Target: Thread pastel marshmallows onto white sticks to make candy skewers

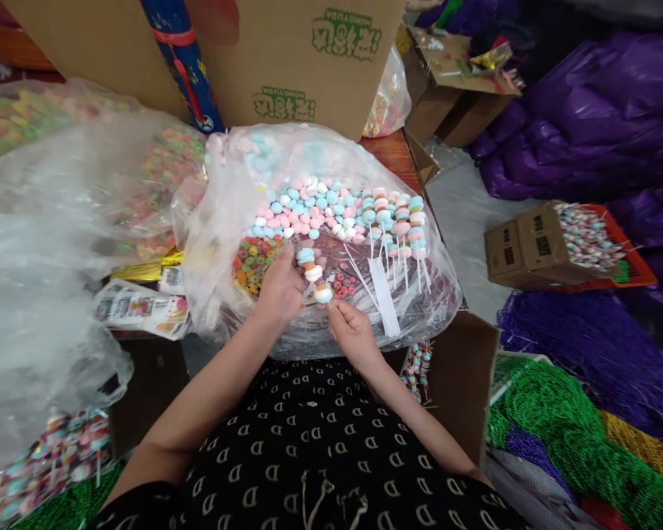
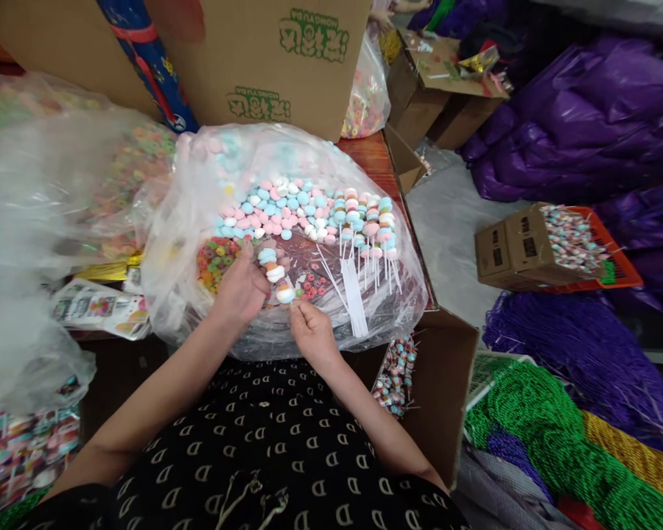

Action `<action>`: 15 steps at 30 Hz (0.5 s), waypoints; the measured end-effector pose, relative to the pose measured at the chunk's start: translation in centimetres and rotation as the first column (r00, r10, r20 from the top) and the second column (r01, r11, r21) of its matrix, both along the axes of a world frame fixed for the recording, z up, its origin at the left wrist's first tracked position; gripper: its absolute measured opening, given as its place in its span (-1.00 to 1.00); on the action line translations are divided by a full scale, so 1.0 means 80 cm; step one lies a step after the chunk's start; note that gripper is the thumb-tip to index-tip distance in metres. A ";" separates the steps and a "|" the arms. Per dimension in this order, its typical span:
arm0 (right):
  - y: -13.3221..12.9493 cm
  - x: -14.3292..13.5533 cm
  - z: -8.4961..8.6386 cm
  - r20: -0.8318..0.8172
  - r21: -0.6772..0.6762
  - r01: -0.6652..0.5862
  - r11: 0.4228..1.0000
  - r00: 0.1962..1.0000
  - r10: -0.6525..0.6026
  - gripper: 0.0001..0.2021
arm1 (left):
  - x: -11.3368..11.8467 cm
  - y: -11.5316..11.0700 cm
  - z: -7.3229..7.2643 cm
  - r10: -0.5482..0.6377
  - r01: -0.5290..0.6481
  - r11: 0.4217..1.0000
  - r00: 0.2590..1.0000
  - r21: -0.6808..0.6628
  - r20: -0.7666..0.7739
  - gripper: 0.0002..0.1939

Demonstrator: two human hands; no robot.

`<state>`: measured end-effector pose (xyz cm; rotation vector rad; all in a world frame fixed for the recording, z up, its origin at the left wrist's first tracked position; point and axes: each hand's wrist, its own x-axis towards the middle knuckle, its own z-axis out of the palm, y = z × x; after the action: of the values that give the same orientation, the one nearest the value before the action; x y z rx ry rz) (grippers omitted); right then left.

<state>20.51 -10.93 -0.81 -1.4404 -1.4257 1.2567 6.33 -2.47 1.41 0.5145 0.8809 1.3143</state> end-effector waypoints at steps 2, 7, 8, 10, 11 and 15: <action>-0.002 -0.001 -0.003 0.007 0.016 0.034 0.999 0.999 -0.034 -0.52 | 0.002 0.004 0.011 -0.060 0.064 0.996 0.996 -0.059 0.062 -0.56; -0.004 -0.007 0.002 0.054 0.061 0.040 0.997 0.998 -0.043 -0.60 | 0.018 -0.008 0.023 -0.027 0.032 0.997 0.998 -0.075 0.057 -0.61; -0.004 -0.009 0.004 0.061 0.068 0.037 0.997 0.997 -0.041 -0.63 | 0.022 -0.011 0.021 0.010 -0.007 0.998 0.999 -0.067 0.043 -0.59; -0.004 -0.012 0.008 0.066 0.069 0.028 0.997 0.997 -0.032 -0.66 | 0.029 -0.016 0.016 0.090 -0.090 0.995 0.996 -0.046 0.003 -0.55; -0.003 -0.014 0.009 0.065 0.065 0.017 0.998 0.998 -0.022 -0.67 | 0.031 -0.017 0.013 0.120 -0.121 0.992 0.993 -0.032 -0.020 -0.53; -0.001 -0.017 0.012 0.057 0.066 -0.033 0.997 0.998 0.029 -0.66 | 0.029 -0.012 0.007 0.133 -0.134 0.991 0.986 0.000 -0.100 -0.50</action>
<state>19.18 -11.03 0.16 -1.4237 -1.5180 1.1850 8.65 -3.46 1.94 0.5271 1.0167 1.4165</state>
